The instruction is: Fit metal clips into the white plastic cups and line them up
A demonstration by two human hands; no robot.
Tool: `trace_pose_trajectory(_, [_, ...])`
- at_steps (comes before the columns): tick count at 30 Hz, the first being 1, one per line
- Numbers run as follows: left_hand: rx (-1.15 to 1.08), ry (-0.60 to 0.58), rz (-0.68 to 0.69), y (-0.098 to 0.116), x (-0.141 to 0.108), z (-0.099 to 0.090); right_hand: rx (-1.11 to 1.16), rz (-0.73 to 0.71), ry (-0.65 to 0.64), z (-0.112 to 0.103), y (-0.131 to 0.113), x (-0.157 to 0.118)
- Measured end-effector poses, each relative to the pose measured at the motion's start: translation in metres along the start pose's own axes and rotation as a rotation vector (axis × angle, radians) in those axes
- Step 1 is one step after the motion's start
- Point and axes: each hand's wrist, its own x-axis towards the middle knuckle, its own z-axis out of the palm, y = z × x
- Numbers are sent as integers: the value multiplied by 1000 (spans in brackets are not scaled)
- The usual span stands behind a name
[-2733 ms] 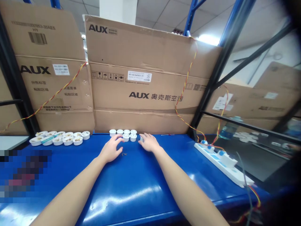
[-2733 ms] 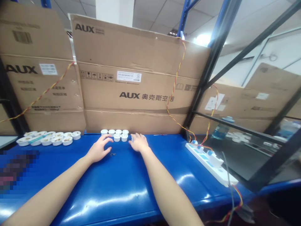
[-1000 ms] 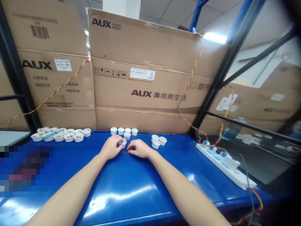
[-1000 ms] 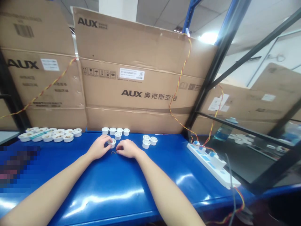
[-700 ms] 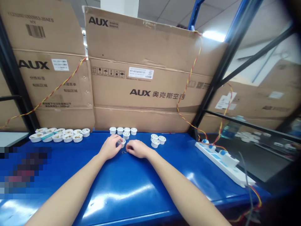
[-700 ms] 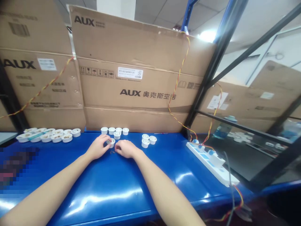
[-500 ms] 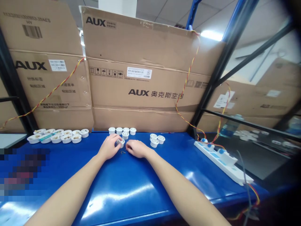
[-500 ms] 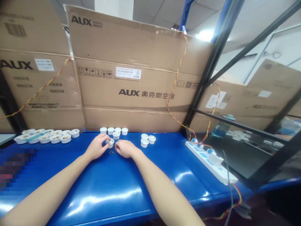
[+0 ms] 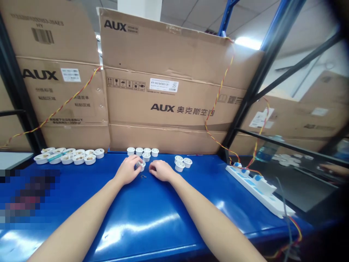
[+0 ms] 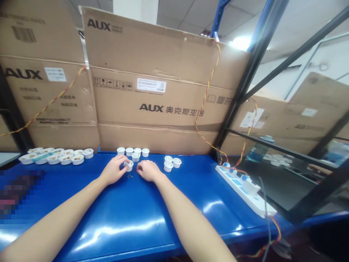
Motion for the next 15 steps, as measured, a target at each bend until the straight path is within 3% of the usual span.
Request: trace_pose_trajectory(15, [-12,-31,34,0,-1,2,58,100,-54,-1,-2,1])
